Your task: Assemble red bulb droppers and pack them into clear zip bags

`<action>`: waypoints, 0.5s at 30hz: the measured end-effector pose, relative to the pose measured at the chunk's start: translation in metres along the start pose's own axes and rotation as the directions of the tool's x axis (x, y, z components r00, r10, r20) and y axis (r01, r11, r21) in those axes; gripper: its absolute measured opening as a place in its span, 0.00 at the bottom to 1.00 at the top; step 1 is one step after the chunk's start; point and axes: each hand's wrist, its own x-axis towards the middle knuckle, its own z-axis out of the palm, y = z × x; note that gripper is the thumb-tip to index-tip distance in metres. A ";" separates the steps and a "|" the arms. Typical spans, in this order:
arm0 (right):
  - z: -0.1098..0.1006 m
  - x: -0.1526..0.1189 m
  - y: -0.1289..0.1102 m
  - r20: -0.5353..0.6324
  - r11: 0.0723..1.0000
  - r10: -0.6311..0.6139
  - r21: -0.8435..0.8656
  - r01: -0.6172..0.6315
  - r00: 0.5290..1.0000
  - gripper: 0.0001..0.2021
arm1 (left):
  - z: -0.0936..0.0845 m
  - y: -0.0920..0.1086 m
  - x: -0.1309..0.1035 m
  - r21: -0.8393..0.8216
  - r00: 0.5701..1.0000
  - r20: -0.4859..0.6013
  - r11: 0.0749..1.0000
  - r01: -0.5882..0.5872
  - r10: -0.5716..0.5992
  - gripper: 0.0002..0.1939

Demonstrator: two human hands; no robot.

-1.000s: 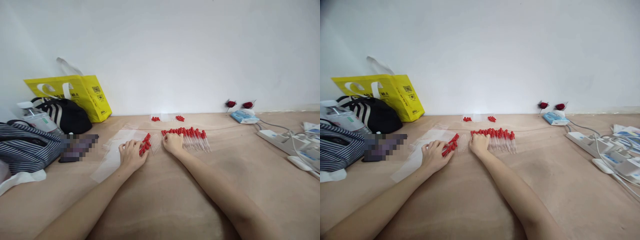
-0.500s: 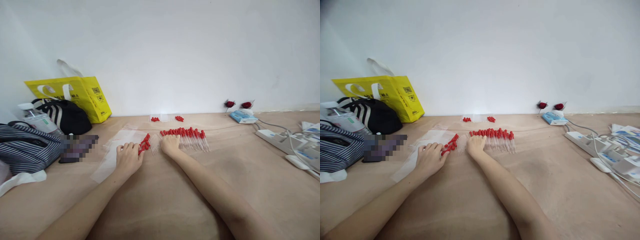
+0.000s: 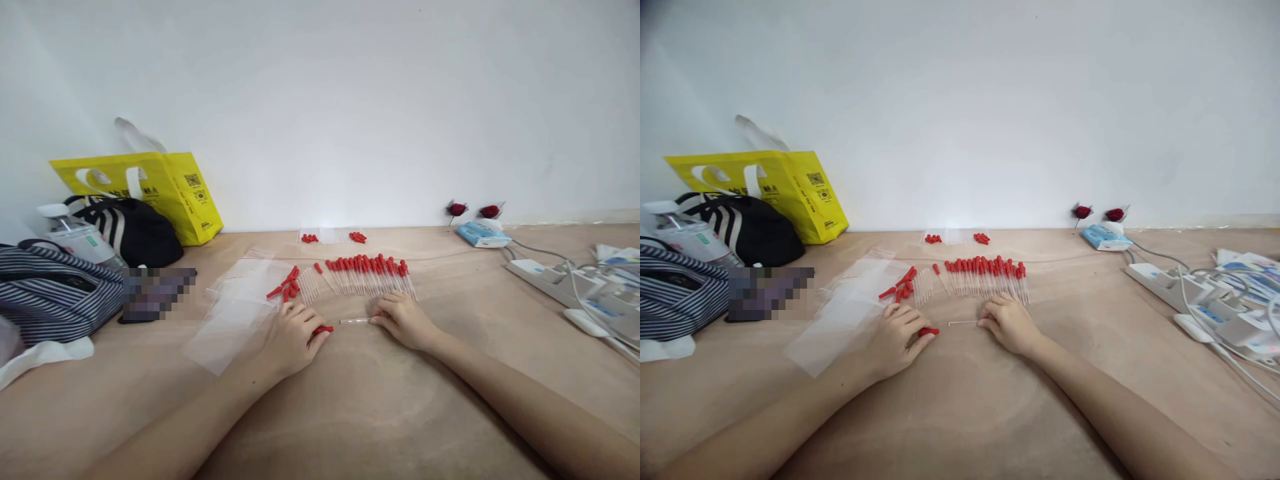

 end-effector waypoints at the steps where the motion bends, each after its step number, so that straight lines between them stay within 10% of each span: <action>1: -0.001 0.000 0.001 -0.002 1.000 -0.007 0.023 0.007 1.000 0.08 | 0.000 0.000 0.000 -0.012 1.000 -0.002 1.000 0.006 -0.006 0.07; 15: 0.019 0.002 -0.012 -0.210 0.994 -0.086 0.049 0.099 0.974 0.07 | 0.008 -0.006 0.003 -0.158 1.000 -0.008 0.987 -0.002 0.001 0.09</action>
